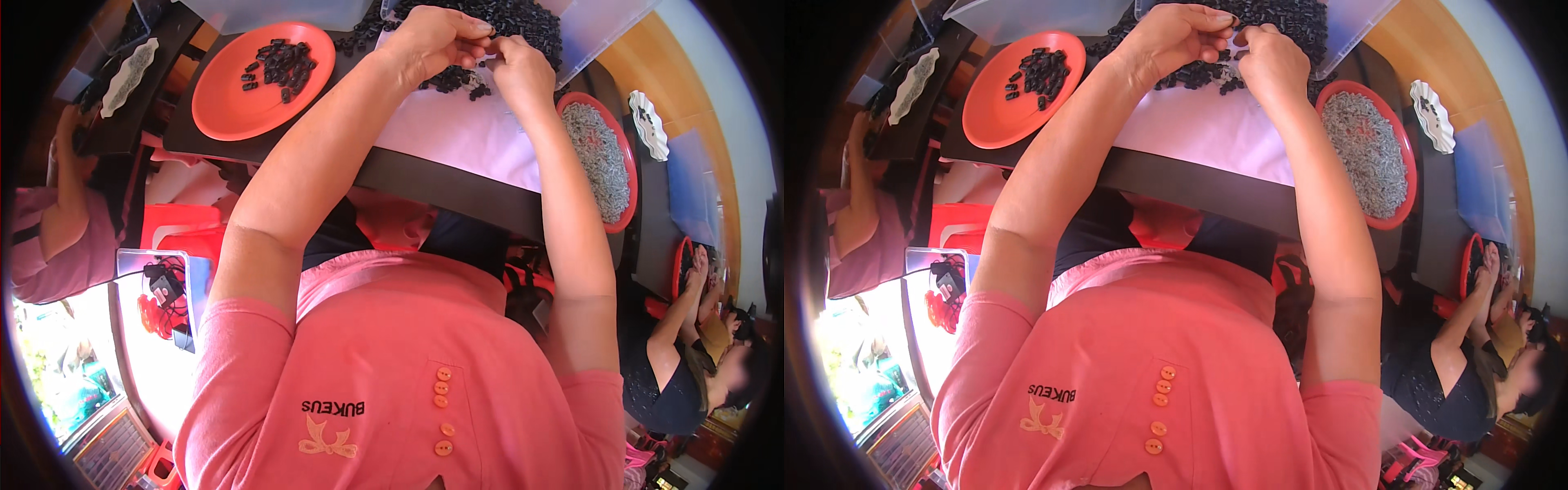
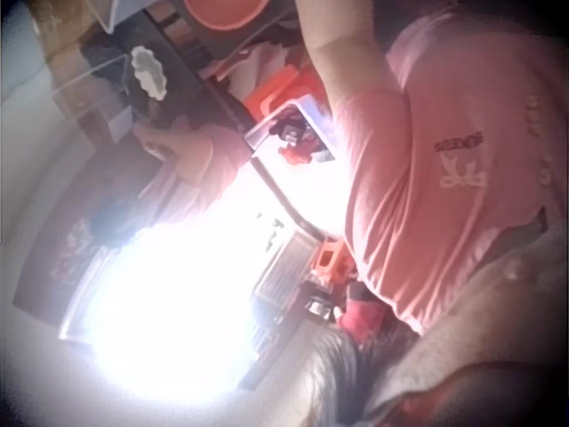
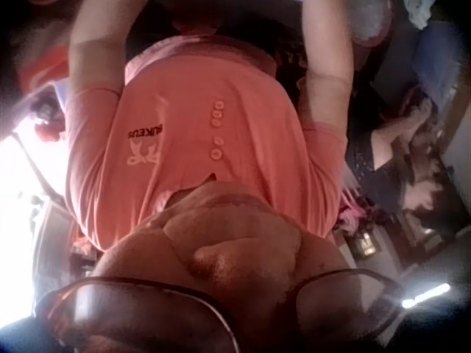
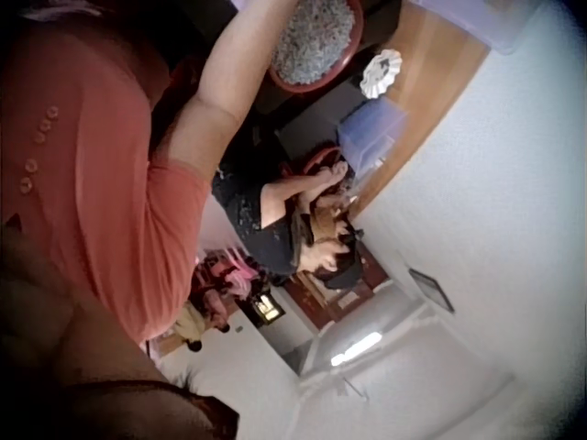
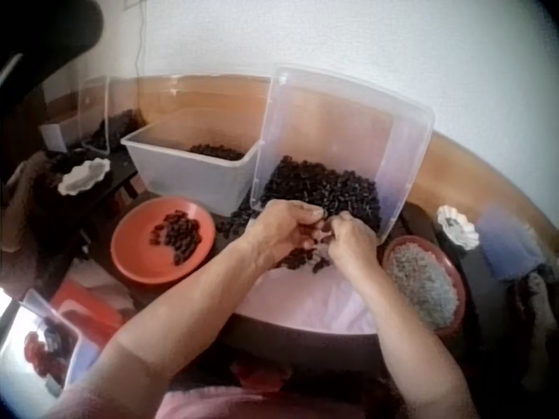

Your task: The person repeatedly assembles small black plastic parts with small metal components by hand at a table.

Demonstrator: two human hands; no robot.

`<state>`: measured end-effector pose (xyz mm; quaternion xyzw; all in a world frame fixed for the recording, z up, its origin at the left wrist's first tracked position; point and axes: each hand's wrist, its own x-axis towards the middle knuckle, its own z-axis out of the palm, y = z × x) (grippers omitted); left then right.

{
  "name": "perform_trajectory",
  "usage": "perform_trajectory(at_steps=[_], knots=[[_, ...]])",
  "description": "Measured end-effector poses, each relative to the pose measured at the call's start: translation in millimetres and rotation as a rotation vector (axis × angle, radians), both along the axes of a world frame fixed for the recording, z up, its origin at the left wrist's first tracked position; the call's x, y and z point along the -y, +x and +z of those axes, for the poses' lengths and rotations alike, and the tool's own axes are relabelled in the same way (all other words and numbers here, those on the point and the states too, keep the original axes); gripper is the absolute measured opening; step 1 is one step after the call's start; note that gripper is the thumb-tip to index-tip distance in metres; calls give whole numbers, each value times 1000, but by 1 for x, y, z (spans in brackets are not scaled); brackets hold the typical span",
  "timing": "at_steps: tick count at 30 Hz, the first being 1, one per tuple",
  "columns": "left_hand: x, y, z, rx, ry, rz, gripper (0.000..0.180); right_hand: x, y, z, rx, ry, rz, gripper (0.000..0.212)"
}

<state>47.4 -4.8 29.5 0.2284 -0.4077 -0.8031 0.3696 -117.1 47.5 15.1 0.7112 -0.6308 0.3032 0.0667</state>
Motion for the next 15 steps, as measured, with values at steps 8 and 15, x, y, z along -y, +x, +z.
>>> perform_trajectory(at_steps=[8,15], knots=[[-3,3,5,29,-27,130,16,13,-4,-9,-307,109,6,14],[-1,-3,0,9,23,392,13,9,1,-4,-231,120,-52,17]])
